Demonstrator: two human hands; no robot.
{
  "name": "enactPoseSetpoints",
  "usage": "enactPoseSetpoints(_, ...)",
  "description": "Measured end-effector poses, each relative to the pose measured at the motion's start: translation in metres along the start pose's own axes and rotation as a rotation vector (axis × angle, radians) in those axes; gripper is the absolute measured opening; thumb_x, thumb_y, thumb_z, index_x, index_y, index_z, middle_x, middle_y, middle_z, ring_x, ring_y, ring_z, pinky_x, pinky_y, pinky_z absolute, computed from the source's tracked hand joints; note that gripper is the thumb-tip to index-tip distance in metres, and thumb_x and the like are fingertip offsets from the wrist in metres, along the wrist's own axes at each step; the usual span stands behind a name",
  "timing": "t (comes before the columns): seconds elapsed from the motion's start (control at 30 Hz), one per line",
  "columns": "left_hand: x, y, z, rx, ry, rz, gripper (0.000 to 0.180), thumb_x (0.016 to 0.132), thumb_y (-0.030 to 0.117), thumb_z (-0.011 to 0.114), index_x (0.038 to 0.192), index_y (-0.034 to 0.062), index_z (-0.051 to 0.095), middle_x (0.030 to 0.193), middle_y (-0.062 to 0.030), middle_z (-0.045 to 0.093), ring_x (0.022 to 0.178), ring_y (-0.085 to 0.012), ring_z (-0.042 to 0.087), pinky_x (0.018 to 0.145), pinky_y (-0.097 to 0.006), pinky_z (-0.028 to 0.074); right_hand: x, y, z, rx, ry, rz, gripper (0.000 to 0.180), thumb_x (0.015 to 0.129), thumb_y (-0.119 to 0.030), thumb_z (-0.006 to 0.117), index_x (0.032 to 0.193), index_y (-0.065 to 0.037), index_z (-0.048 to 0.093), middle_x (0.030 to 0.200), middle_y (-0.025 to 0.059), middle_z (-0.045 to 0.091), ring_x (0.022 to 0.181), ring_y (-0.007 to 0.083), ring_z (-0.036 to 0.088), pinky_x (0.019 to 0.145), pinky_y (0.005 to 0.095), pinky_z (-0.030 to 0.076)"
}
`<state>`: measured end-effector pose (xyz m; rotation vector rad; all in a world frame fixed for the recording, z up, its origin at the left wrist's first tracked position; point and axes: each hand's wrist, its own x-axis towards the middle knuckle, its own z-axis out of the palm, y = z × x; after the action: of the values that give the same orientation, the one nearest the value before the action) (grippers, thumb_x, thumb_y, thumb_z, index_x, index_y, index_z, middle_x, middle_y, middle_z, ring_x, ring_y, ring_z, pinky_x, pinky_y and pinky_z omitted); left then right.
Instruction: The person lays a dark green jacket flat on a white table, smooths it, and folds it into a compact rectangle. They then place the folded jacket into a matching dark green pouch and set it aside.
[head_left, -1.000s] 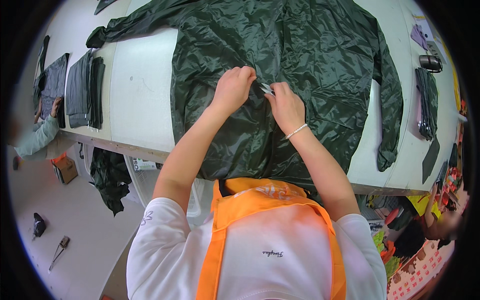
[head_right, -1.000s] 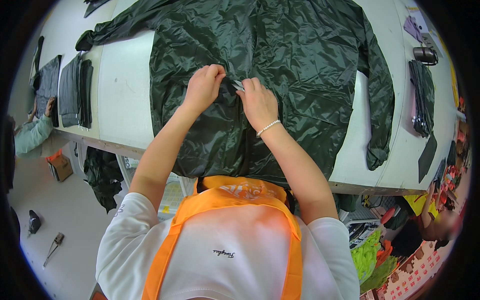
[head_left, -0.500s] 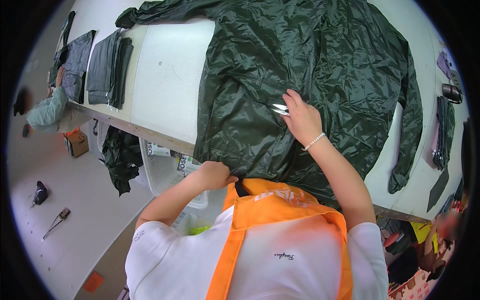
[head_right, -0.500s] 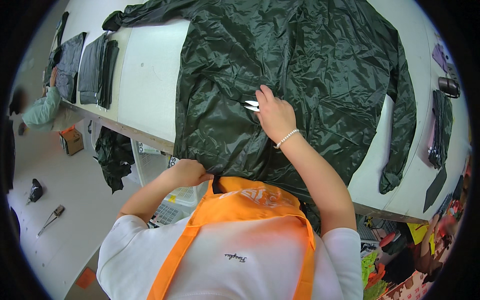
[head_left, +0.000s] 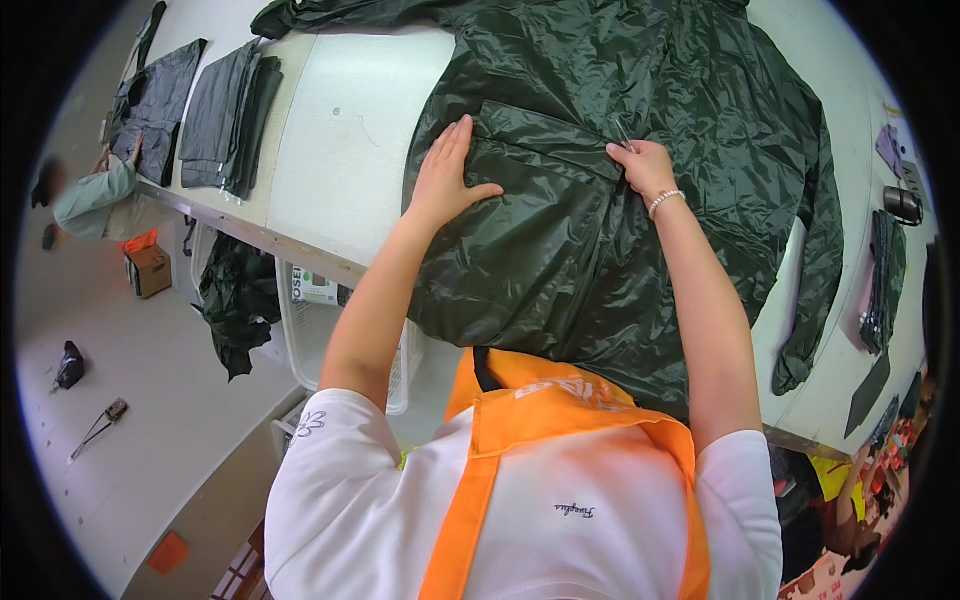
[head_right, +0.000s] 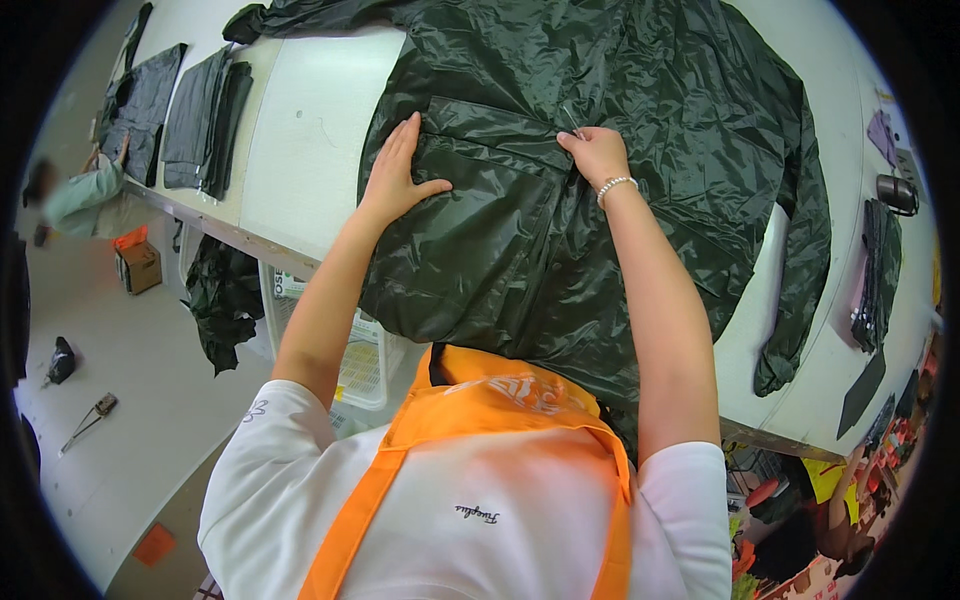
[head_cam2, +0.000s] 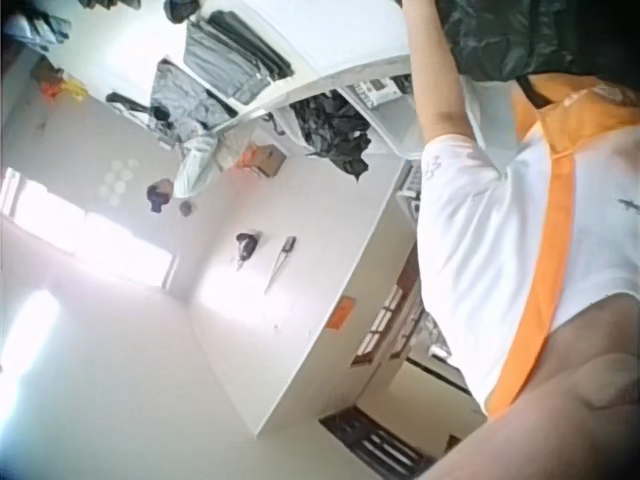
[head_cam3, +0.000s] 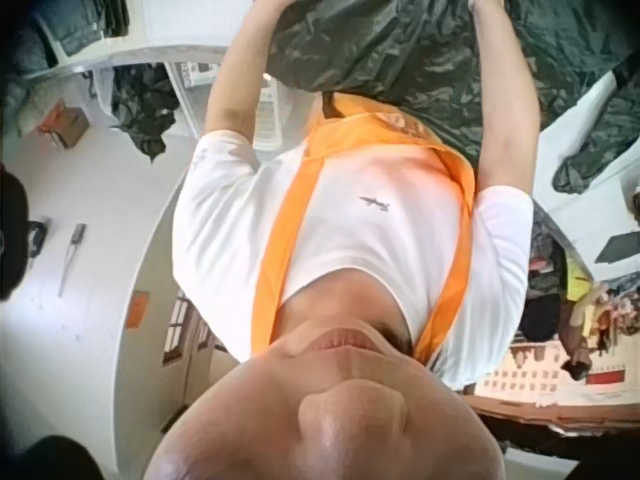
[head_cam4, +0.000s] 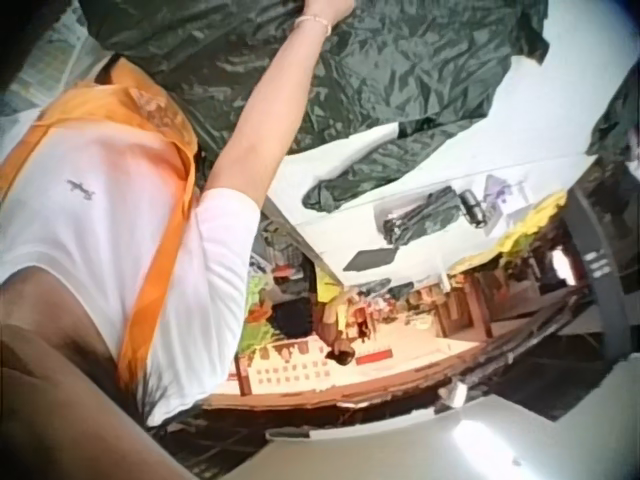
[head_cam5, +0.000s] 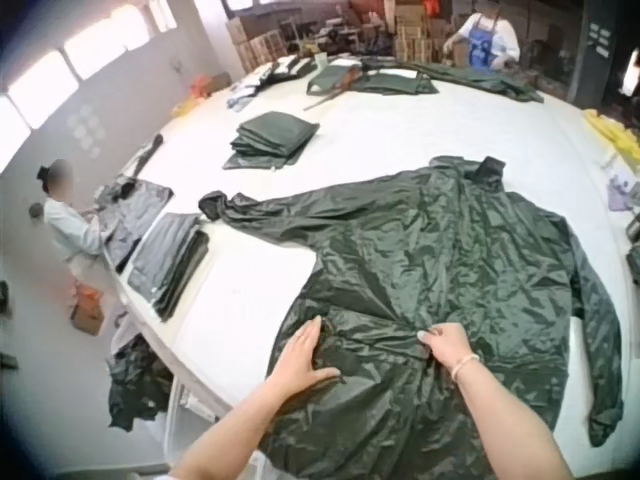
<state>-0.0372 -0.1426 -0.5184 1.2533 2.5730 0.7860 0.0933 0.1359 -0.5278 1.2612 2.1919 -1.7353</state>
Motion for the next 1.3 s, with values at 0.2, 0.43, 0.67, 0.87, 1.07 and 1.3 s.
enactPoseSetpoints(0.2,-0.001,-0.008,0.000,-0.110,0.018,0.010,0.119,0.056,0.029,0.087,0.145,0.0008,0.013,0.144,-0.0162,0.035,0.132,-0.0343,0.033,0.108,-0.040,0.030,0.001,0.006,-0.002,0.028,-0.034,0.042,0.028,0.076,-0.024,0.071,0.071,0.002,0.064,0.058,0.0005,0.053,0.055,0.0098,0.042,0.055,0.0284,0.036)
enactPoseSetpoints(0.43,0.006,-0.009,0.006,0.062,-0.015,0.037,0.114,0.059,0.037,0.084,0.146,0.0047,0.018,0.145,-0.0185,0.032,0.133,-0.0357,0.032,0.107,-0.041,0.030,-0.018,0.023,-0.022,0.251,0.054,-0.247,0.029,0.082,-0.021,0.067,0.095,0.005,0.065,0.081,0.0071,0.070,0.072,0.0122,0.062,0.067,0.0278,0.047)
enactPoseSetpoints(0.67,0.007,-0.009,0.006,0.072,-0.017,0.007,0.111,0.057,0.033,0.085,0.143,0.0022,0.023,0.143,-0.0196,0.034,0.132,-0.0352,0.033,0.108,-0.039,0.030,-0.172,0.106,-0.142,-0.811,0.300,-0.260,0.046,0.076,-0.017,0.070,0.120,-0.015,0.057,0.130,0.0038,0.054,0.095,0.0260,0.063,0.076,0.0375,0.052)
enactPoseSetpoints(0.87,0.004,0.061,0.006,0.517,0.155,-0.083,0.097,0.065,0.023,0.079,0.144,0.0052,0.025,0.138,-0.0202,0.041,0.125,-0.0359,0.040,0.102,-0.043,0.034,-0.171,0.176,-0.191,-0.839,0.452,-0.354,0.027,0.083,-0.015,0.061,0.109,-0.015,0.060,0.125,-0.0017,0.057,0.083,0.0270,0.064,0.068,0.0370,0.052)
enactPoseSetpoints(1.07,-0.022,0.212,0.061,0.024,0.193,0.285,0.054,0.070,0.009,0.071,0.121,0.0025,0.053,0.123,-0.0183,0.054,0.115,-0.0354,0.050,0.098,-0.041,0.040,-0.158,0.148,-0.229,-0.800,0.189,-0.487,0.013,0.082,-0.012,0.059,0.095,-0.009,0.059,0.127,0.0006,0.056,0.089,0.0264,0.063,0.074,0.0367,0.051)
enactPoseSetpoints(1.3,-0.026,0.252,0.130,-0.039,-0.119,0.168,0.050,0.076,0.014,0.069,0.122,0.0039,0.053,0.133,-0.0129,0.048,0.121,-0.0321,0.045,0.099,-0.041,0.040,-0.147,0.152,-0.244,-0.720,0.119,-0.483,0.012,0.083,-0.015,0.058,0.094,-0.010,0.058,0.105,0.0098,0.064,0.082,0.0303,0.063,0.070,0.0392,0.050)
